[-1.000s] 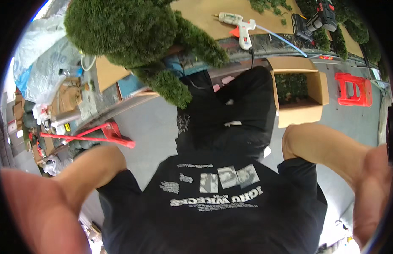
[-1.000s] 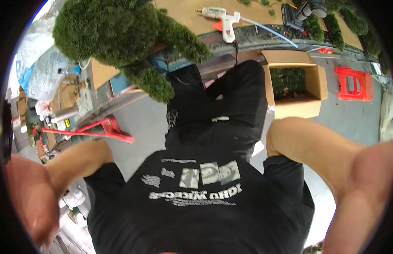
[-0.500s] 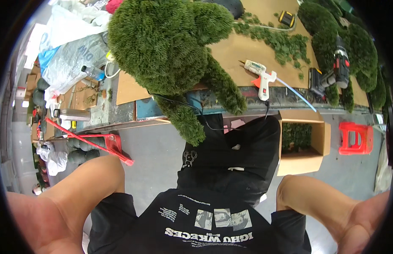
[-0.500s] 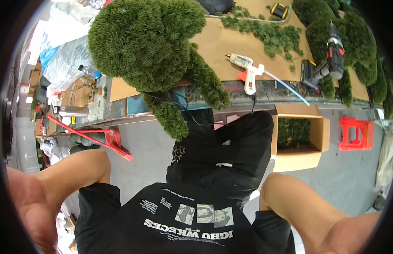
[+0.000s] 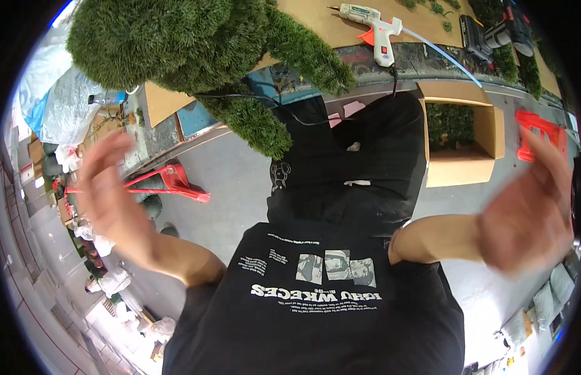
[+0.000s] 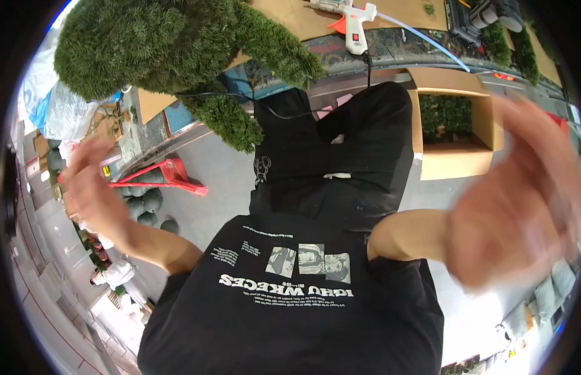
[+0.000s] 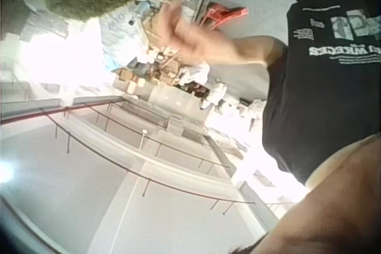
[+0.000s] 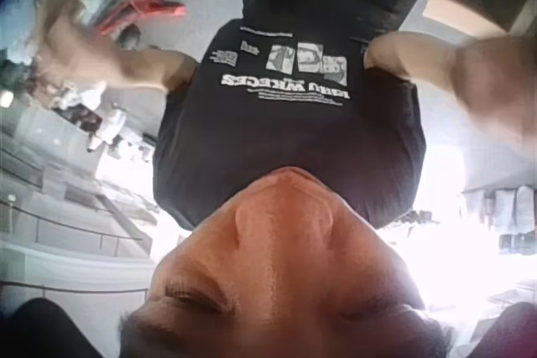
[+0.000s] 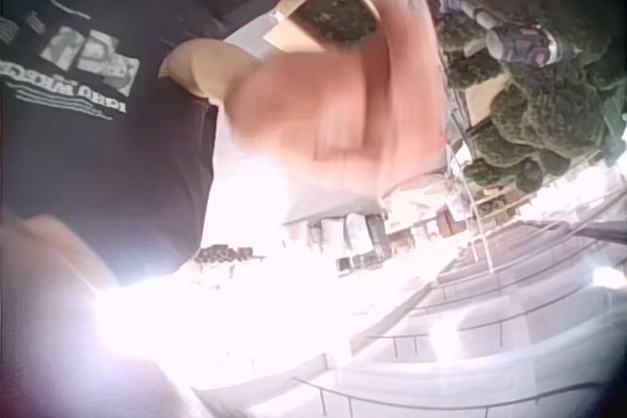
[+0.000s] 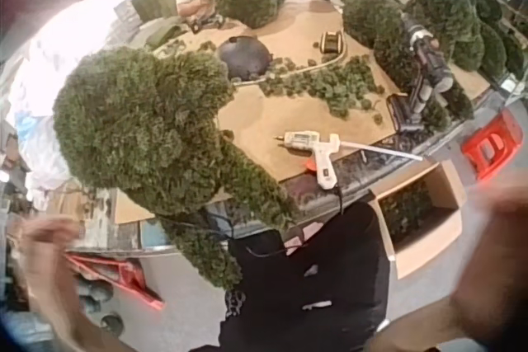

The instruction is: Assembling and securing moss pieces onto a dog-shaped frame using a glue gun and a power drill.

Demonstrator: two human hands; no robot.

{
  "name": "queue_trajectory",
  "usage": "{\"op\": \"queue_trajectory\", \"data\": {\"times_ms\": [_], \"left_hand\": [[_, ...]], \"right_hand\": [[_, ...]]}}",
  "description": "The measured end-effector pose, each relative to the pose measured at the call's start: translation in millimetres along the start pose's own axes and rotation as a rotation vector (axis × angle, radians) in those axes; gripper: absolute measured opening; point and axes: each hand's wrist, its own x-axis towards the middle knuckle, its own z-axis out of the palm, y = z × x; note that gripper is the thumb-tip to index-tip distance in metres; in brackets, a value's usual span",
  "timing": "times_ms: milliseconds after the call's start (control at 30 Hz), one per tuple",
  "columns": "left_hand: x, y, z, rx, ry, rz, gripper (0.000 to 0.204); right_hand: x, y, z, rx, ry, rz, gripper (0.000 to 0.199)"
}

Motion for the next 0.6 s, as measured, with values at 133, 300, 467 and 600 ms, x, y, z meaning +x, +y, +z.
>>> {"op": "queue_trajectory", "data": {"times_ms": [133, 300, 467, 600], "left_hand": [[-72, -18, 111, -0.283, -0.374, -0.564, 0.07], [-97, 1, 178, -0.533, -0.194, -0.691, 0.1], [-98, -21, 182, -0.593, -0.109, -0.696, 0.092], [-94, -39, 167, -0.609, -0.098, -0.737, 0.085]], "right_hand": [[-47, 74, 93, -0.107, -0.147, 0.523, 0.038], [-72, 104, 149, -0.356, -0.273, 0.538, 0.055], [-78, 106, 163, -0.219, -0.147, 0.671, 0.058], [-83, 91, 162, -0.108, -0.163, 0.755, 0.057]]}}
